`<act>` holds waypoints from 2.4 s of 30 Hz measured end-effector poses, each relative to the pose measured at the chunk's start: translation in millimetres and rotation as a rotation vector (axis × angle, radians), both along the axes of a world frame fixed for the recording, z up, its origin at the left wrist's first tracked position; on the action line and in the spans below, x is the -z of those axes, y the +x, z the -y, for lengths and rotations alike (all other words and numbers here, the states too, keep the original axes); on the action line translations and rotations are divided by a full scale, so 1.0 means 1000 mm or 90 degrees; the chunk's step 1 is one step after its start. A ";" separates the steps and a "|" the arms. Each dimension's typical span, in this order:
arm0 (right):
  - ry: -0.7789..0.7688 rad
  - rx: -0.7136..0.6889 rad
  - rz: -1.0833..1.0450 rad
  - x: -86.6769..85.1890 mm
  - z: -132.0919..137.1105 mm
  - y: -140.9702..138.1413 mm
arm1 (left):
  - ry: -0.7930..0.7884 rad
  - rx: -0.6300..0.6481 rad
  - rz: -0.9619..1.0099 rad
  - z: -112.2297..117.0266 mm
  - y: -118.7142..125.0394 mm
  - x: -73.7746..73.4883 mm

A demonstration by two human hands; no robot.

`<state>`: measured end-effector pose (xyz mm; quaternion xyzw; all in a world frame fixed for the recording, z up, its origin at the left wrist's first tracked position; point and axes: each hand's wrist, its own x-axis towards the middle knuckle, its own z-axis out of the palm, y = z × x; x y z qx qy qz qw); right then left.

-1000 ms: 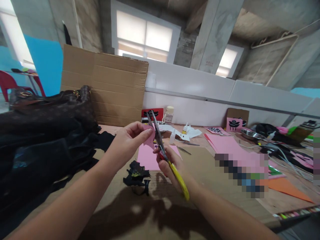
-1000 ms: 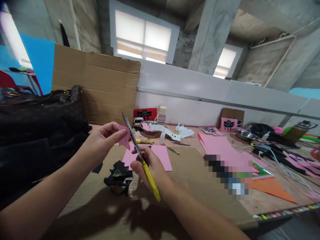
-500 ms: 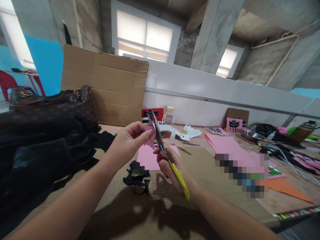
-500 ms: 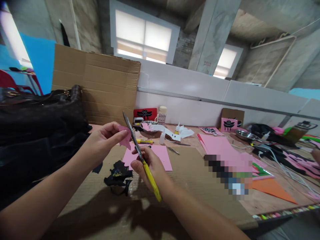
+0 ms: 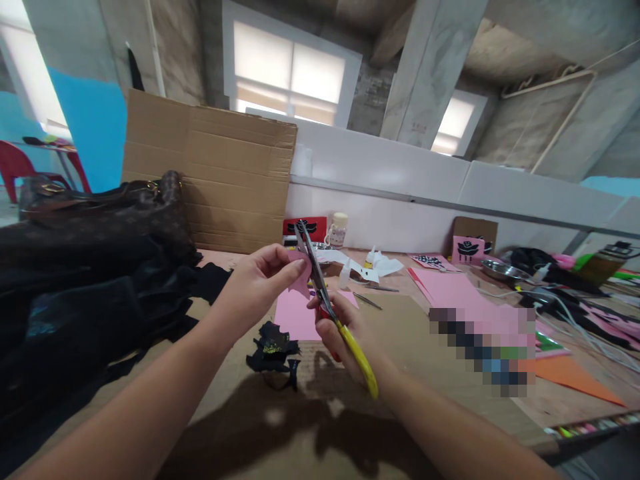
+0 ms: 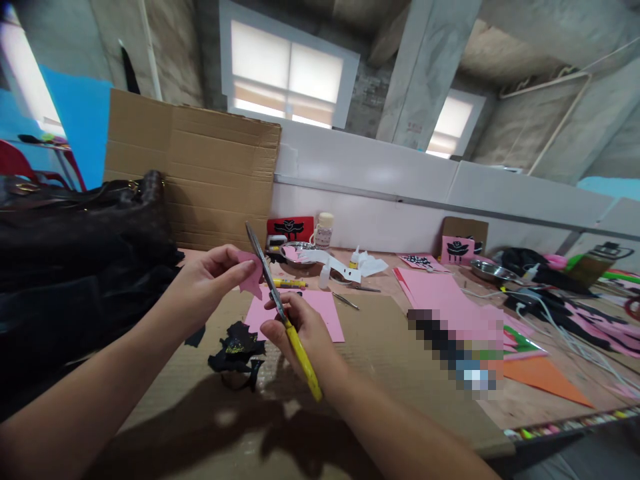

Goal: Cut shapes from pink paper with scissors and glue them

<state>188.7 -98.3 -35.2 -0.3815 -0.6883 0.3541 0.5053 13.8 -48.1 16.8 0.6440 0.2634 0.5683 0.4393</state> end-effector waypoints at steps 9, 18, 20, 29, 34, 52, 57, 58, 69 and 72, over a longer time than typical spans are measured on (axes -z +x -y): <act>0.013 0.039 -0.010 0.005 -0.008 0.009 | 0.008 0.031 -0.017 0.000 0.000 0.000; 0.034 -0.007 0.006 0.005 -0.004 0.004 | 0.012 -0.022 -0.034 0.000 0.000 -0.001; 0.038 -0.011 0.012 0.004 -0.003 0.003 | 0.013 -0.026 -0.040 0.000 0.000 -0.001; 0.031 -0.006 0.036 -0.001 0.000 0.002 | 0.034 -0.030 -0.042 0.003 0.000 -0.004; 0.033 -0.007 0.032 -0.002 0.000 0.002 | 0.036 -0.037 -0.050 0.005 0.000 -0.005; 0.027 0.009 0.034 -0.001 0.000 0.002 | 0.022 -0.039 -0.043 0.006 0.000 -0.006; 0.019 0.006 0.042 -0.002 0.000 0.001 | 0.019 -0.044 -0.043 0.006 0.000 -0.007; 0.018 0.005 0.042 -0.002 0.000 0.001 | 0.020 -0.043 -0.043 0.006 0.000 -0.007; 0.015 0.009 0.021 -0.002 0.001 0.000 | 0.023 -0.049 -0.048 0.005 -0.001 -0.005; 0.029 0.024 0.005 -0.001 0.001 0.001 | 0.024 -0.025 -0.041 0.003 -0.001 -0.003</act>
